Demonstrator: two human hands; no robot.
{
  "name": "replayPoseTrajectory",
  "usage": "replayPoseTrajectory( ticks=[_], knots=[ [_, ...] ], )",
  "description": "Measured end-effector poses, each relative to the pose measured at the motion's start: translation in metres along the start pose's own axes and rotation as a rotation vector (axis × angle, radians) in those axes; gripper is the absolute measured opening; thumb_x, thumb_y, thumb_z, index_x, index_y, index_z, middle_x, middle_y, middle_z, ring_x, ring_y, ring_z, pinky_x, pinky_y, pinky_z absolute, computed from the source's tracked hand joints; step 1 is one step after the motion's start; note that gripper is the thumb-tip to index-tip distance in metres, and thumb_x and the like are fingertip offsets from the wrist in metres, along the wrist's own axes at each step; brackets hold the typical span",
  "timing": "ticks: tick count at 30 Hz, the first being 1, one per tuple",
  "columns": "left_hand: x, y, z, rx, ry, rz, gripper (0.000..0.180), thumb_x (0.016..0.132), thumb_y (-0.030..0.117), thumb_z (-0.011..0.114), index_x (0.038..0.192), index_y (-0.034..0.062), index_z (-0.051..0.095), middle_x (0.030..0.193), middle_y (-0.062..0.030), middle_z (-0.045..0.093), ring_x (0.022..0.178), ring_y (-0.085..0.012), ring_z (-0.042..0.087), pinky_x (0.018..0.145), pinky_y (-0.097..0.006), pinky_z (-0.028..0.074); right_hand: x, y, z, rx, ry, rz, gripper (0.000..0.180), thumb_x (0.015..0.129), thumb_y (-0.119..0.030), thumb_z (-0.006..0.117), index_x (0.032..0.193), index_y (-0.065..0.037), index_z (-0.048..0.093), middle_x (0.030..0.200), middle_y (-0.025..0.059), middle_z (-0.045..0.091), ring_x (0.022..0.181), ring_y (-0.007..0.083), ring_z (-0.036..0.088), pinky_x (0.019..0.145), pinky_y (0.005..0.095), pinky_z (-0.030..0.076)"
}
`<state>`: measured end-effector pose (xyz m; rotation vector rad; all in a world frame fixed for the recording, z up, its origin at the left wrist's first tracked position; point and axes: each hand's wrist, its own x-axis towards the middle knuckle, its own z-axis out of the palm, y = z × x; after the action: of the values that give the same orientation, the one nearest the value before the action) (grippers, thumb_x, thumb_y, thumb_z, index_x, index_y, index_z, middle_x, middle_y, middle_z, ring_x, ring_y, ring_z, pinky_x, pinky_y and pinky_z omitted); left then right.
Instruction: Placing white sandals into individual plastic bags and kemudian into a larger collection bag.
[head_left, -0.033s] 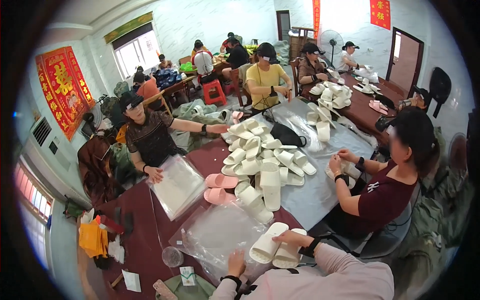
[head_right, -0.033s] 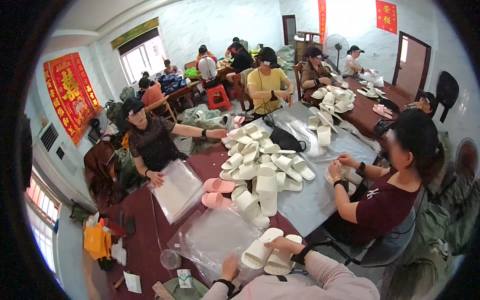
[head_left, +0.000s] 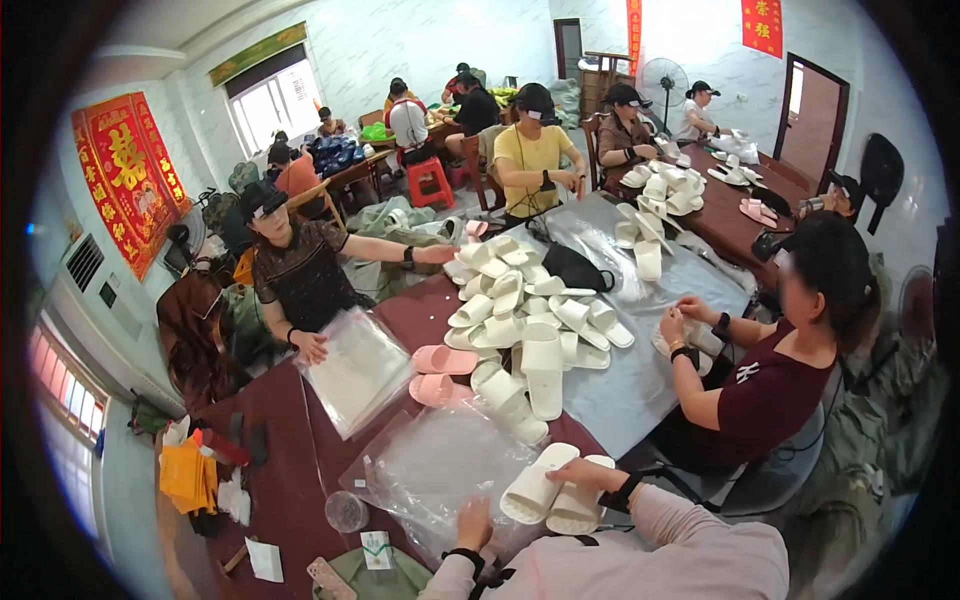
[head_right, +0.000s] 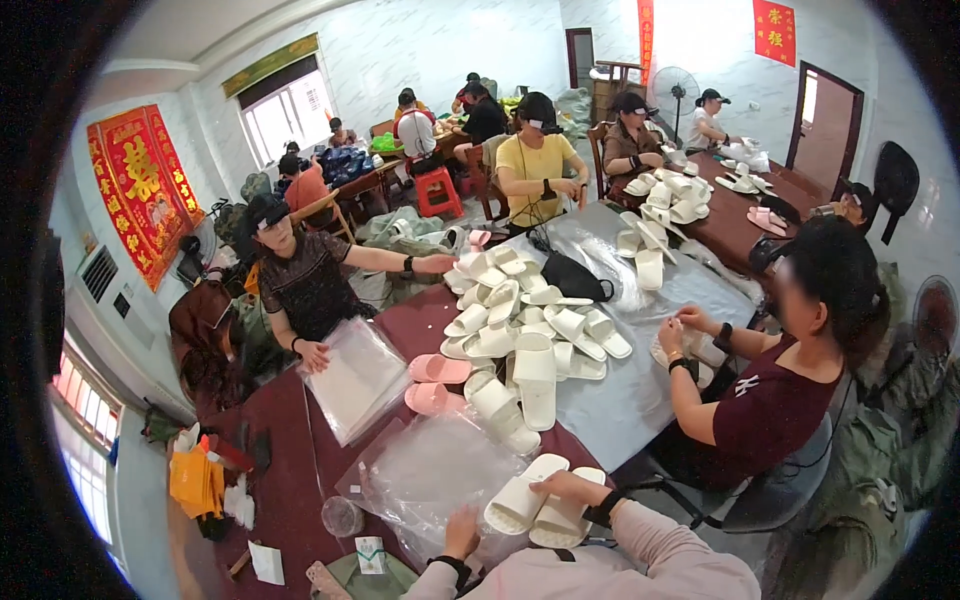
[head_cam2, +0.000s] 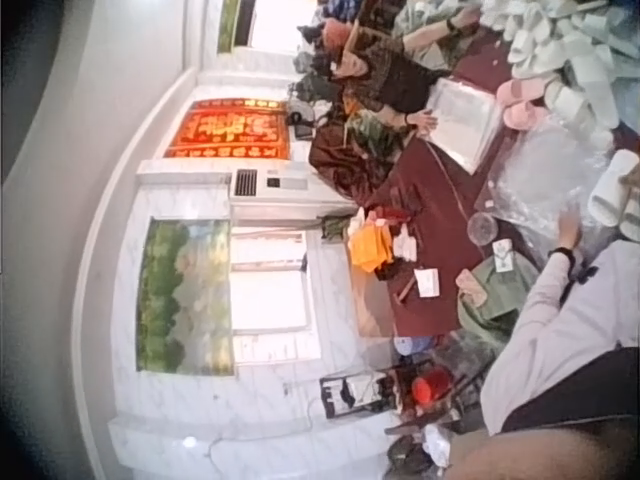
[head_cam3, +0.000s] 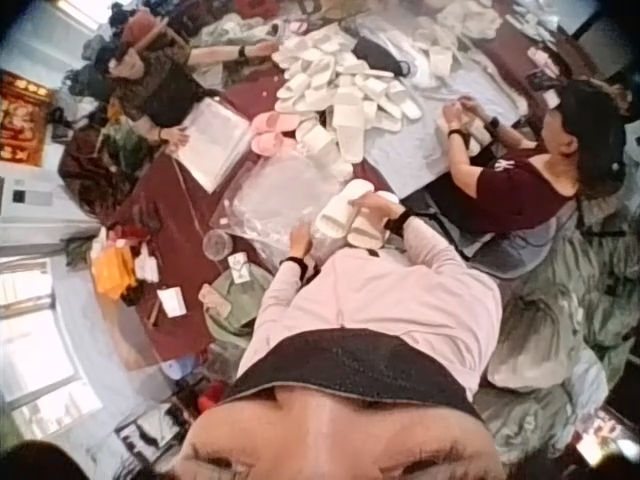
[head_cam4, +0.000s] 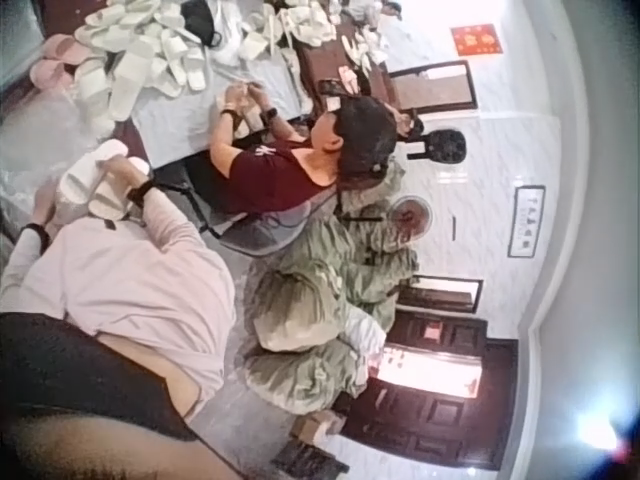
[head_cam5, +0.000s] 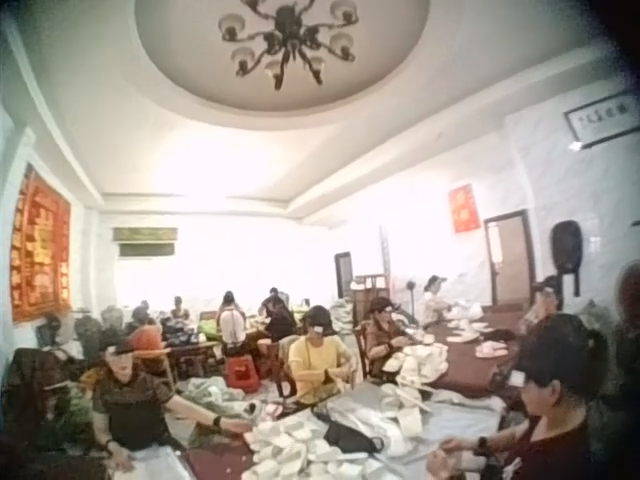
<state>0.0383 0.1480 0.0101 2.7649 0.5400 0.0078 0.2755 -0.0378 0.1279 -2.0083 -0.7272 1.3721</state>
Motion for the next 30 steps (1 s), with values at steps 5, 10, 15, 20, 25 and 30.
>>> replayPoseTrajectory(
  ticks=[5,10,15,20,25,30],
  knots=[
    [0.033,0.033,-0.035,-0.157,-0.082,-0.182,0.042,0.093,0.031,0.036,0.125,0.0065,0.046,0.108,-0.0213,0.057,0.098,-0.0386,0.054,0.086,-0.048,0.041,0.022,0.016,0.0,-0.018,0.173,0.061,0.056,0.082,-0.049,0.058,0.098,0.005,0.064,0.091,0.0104,0.065,0.081,0.0193,0.059,0.071,0.0306,0.045],
    [0.048,0.055,-0.04,-0.278,0.04,-0.31,0.042,0.093,0.029,0.036,0.126,0.0042,0.046,0.098,-0.0214,0.061,0.087,-0.0387,0.059,0.074,-0.049,0.046,0.011,-0.003,0.007,-0.043,0.285,0.028,0.057,0.078,-0.053,0.056,0.078,0.004,0.066,0.072,0.0185,0.064,0.069,0.0303,0.063,0.065,0.0381,0.048],
    [0.052,0.068,-0.059,-0.286,0.03,-0.473,0.043,0.093,0.029,0.033,0.126,0.0035,0.045,0.095,-0.024,0.062,0.086,-0.0397,0.06,0.073,-0.049,0.046,-0.001,-0.01,0.004,-0.012,0.434,0.047,0.052,0.078,-0.05,0.056,0.079,0.001,0.068,0.076,0.0179,0.066,0.073,0.0316,0.064,0.068,0.0397,0.049],
    [0.052,0.06,-0.051,-0.304,0.086,-0.538,0.044,0.094,0.029,0.031,0.127,0.0029,0.044,0.089,-0.0246,0.063,0.084,-0.0402,0.06,0.074,-0.049,0.046,-0.02,-0.024,-0.002,-0.206,0.427,0.071,0.049,0.078,-0.048,0.056,0.082,-0.001,0.069,0.079,0.0174,0.067,0.077,0.0323,0.064,0.07,0.0403,0.049],
    [0.05,0.088,-0.061,-0.298,0.02,-0.34,0.045,0.093,0.026,0.035,0.13,0.0014,0.04,0.114,-0.0248,0.055,0.098,-0.0404,0.056,0.08,-0.048,0.045,0.003,-0.006,0.001,-0.091,0.489,0.049,0.047,0.08,-0.047,0.055,0.082,-0.002,0.069,0.077,0.0182,0.066,0.075,0.0322,0.064,0.068,0.0396,0.049],
    [0.04,0.1,-0.053,-0.017,0.142,-0.17,0.047,0.092,0.024,0.039,0.132,-0.0013,0.037,0.129,-0.0229,0.045,0.106,-0.044,0.05,0.085,-0.049,0.043,0.033,0.002,0.007,0.166,0.525,0.023,0.046,0.083,-0.041,0.055,0.082,0.003,0.067,0.077,0.0189,0.065,0.071,0.0309,0.063,0.066,0.0392,0.047]
  ],
)
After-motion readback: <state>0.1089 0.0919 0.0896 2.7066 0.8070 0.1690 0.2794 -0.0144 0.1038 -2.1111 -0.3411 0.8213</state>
